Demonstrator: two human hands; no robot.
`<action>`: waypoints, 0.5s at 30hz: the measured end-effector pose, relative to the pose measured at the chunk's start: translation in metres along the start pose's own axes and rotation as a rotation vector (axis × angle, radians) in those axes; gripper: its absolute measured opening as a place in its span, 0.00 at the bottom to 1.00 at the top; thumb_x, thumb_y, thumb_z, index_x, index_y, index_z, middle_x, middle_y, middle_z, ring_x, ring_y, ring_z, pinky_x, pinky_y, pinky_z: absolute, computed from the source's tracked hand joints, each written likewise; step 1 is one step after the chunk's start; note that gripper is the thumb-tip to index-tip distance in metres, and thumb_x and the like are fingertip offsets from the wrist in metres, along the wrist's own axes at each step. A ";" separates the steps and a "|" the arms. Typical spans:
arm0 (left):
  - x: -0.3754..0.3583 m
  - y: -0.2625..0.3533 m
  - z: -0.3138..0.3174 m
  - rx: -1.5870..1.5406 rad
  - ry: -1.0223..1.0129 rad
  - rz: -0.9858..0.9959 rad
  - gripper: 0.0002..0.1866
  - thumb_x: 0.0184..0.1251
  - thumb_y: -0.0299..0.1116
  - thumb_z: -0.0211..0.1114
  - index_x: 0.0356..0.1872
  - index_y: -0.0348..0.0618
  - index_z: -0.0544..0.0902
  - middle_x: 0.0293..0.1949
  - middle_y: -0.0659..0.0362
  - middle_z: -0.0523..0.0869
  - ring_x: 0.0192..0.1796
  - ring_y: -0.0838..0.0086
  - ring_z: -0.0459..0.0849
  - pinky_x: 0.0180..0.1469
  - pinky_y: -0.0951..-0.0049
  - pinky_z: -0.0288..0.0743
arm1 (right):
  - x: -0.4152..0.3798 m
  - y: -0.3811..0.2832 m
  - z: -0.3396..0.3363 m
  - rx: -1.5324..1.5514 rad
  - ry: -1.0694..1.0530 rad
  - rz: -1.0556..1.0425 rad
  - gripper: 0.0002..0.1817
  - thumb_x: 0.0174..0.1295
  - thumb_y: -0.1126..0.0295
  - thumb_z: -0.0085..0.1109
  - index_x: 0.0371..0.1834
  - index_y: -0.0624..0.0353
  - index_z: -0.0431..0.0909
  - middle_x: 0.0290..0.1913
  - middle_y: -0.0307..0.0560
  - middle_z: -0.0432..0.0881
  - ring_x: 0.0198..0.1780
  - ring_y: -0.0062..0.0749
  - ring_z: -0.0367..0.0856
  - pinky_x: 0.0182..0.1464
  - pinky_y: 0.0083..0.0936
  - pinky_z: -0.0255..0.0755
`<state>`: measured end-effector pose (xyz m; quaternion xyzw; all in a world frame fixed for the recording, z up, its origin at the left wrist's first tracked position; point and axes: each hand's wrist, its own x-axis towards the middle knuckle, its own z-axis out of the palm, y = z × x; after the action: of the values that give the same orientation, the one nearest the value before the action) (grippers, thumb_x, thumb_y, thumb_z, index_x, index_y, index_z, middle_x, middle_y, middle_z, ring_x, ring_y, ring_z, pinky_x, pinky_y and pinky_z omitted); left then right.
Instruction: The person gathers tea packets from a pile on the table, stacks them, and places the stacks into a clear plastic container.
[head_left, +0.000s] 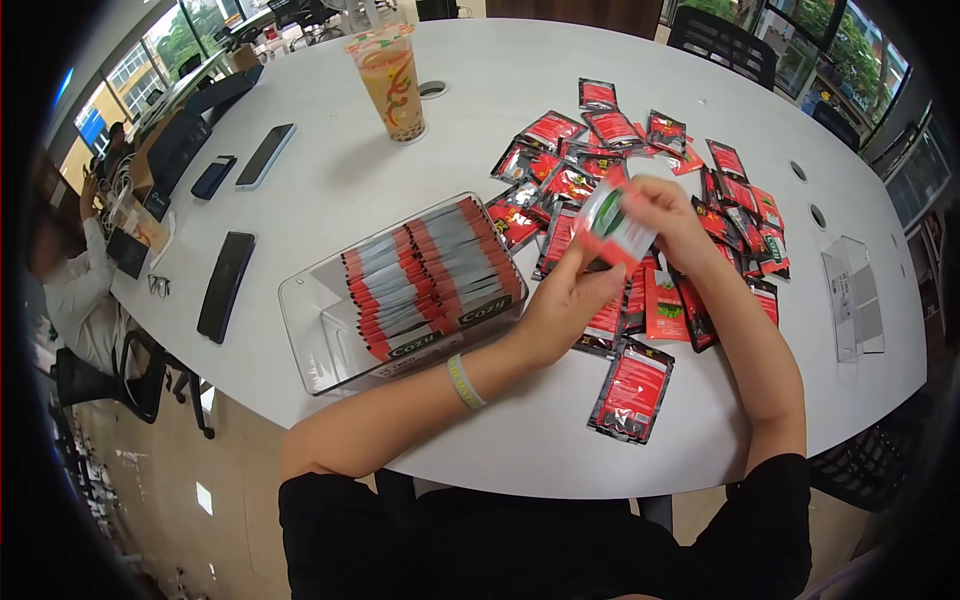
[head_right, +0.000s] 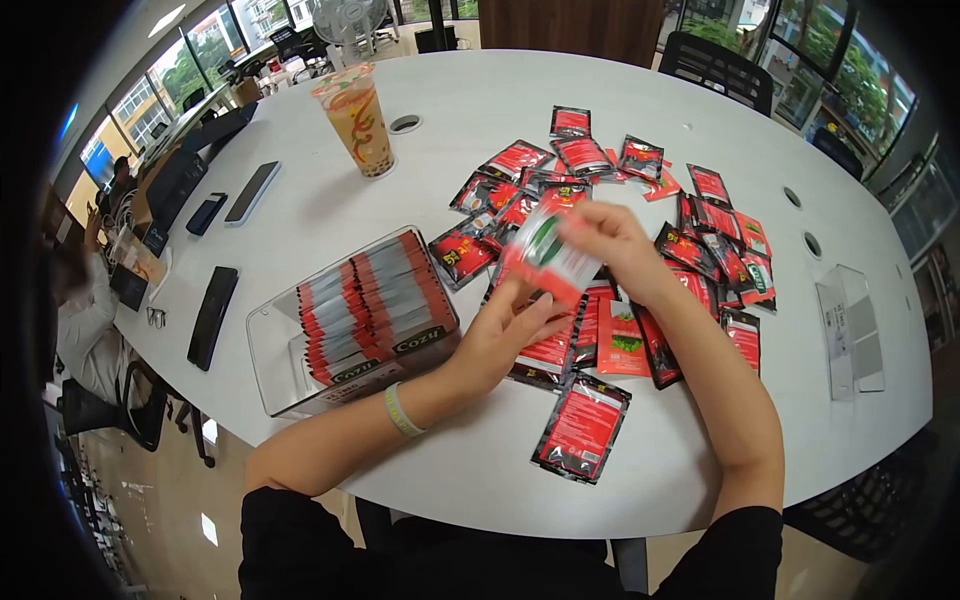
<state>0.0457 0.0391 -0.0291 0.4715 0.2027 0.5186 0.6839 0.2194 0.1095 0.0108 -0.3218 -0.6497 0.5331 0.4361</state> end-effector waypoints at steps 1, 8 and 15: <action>0.003 0.000 -0.007 0.162 -0.062 -0.157 0.25 0.69 0.39 0.53 0.59 0.31 0.63 0.56 0.47 0.70 0.55 0.73 0.74 0.57 0.78 0.67 | -0.001 -0.007 0.004 -0.049 -0.114 0.116 0.11 0.60 0.62 0.57 0.27 0.58 0.78 0.22 0.28 0.73 0.23 0.08 0.67 0.24 0.10 0.58; 0.002 -0.003 -0.001 0.064 -0.029 -0.117 0.22 0.73 0.40 0.44 0.47 0.25 0.73 0.47 0.55 0.77 0.49 0.78 0.76 0.57 0.75 0.72 | 0.013 -0.004 -0.045 -0.520 0.242 -0.090 0.18 0.60 0.57 0.56 0.27 0.63 0.80 0.25 0.37 0.76 0.29 0.16 0.70 0.33 0.17 0.62; 0.002 0.005 0.002 0.023 -0.010 -0.124 0.19 0.72 0.36 0.46 0.49 0.26 0.72 0.48 0.51 0.77 0.52 0.71 0.78 0.53 0.74 0.75 | 0.004 0.038 -0.099 -1.340 0.343 -0.061 0.23 0.58 0.50 0.53 0.39 0.60 0.81 0.49 0.60 0.77 0.54 0.49 0.73 0.57 0.42 0.62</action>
<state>0.0455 0.0403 -0.0239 0.4684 0.2338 0.4706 0.7102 0.3056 0.1627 -0.0205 -0.5831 -0.7697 -0.0541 0.2544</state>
